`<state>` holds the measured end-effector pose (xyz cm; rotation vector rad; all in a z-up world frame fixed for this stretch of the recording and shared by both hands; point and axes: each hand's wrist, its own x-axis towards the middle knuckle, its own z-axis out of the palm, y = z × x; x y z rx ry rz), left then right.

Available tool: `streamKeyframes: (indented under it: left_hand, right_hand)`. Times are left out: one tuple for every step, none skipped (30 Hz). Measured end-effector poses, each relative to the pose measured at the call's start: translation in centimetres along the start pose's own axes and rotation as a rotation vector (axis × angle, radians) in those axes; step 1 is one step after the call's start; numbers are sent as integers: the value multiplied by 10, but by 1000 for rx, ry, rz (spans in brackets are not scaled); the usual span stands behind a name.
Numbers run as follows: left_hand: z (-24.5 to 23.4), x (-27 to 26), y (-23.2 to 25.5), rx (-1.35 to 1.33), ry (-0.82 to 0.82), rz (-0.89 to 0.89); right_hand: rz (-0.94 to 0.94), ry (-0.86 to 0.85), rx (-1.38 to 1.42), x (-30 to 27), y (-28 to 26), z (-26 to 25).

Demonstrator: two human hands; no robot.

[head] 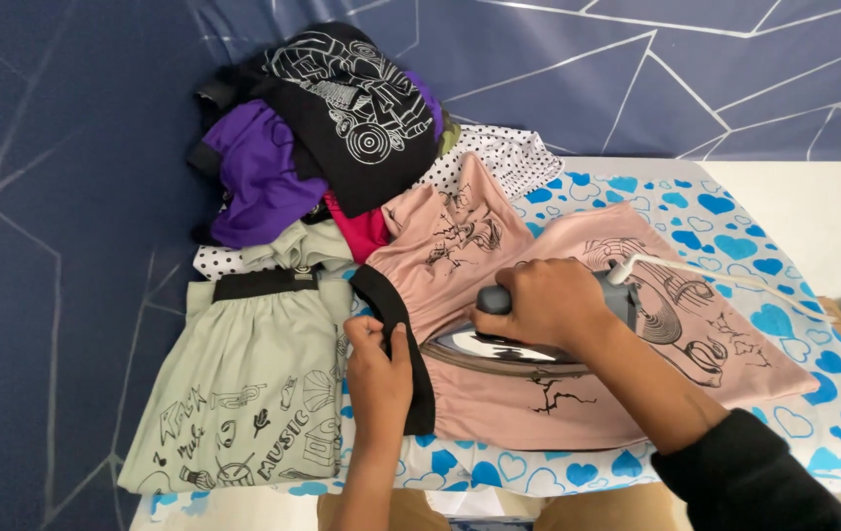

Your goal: Ironing a pink sleeveless top with a guitar print on an ironing board.

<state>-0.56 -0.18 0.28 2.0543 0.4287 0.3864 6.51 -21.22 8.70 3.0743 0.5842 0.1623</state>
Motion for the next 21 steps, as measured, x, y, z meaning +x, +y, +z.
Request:
streamKeyframes:
  left_hand:
    - [-2, 1, 1, 3, 9, 3]
    - [-3, 0, 2, -1, -4, -3]
    - [-2, -1, 2, -5, -18, -10]
    - [-1, 0, 0, -7, -20, -12]
    - [0, 0, -3, -59, -12, 5]
    - [1, 1, -6, -112, -2, 23]
    - [2, 1, -7, -114, -4, 21]
    - [2, 2, -8, -118, -7, 11]
    - [2, 3, -9, -122, -10, 2]
    - [3, 4, -10, -123, -11, -2]
    - [3, 4, -12, -114, -9, 9]
    - [4, 4, -13, -104, -10, 20]
    - [3, 3, -13, -104, -11, 16]
    - [3, 3, -11, -115, -11, 3]
    - [2, 3, -9, -127, -12, -9]
    - [2, 3, -10, -128, -8, -9]
    - [2, 3, -11, -125, -9, 7]
    - [3, 3, -12, -121, -10, 22]
    - [2, 3, -12, -123, -7, 22]
    - [2, 3, -11, -121, -4, 24]
    - [2, 3, -11, -119, -2, 26]
  right_hand:
    - [-6, 7, 4, -3, 0, -7]
    - [6, -17, -3, -7, 3, -13]
    - [18, -40, -11, -11, 5, -18]
    - [19, -43, -13, -11, 10, -23]
    - [51, -108, -42, -11, 15, -27]
    - [84, -172, -72, -11, 20, -32]
    - [85, -174, -74, -9, 30, -28]
    - [161, -178, -88, -7, 39, -25]
    - [237, -180, -102, -6, 49, -21]
    - [235, -183, -104, -4, 58, -19]
    - [247, -167, -142, -2, 67, -17]
    - [259, -152, -179, -1, 76, -15]
    - [258, -156, -180, 2, 81, -13]
    - [313, -153, -156, 5, 87, -12]
    - [368, -150, -133, 7, 93, -11]
    - [366, -147, -134, 6, 94, -12]
    - [378, -157, -132, 6, 94, -14]
    - [390, -168, -131, 5, 95, -15]
    - [388, -166, -132, 1, 93, -17]
    - [376, -182, -142, -3, 92, -18]
    - [363, -198, -152, -7, 91, -19]
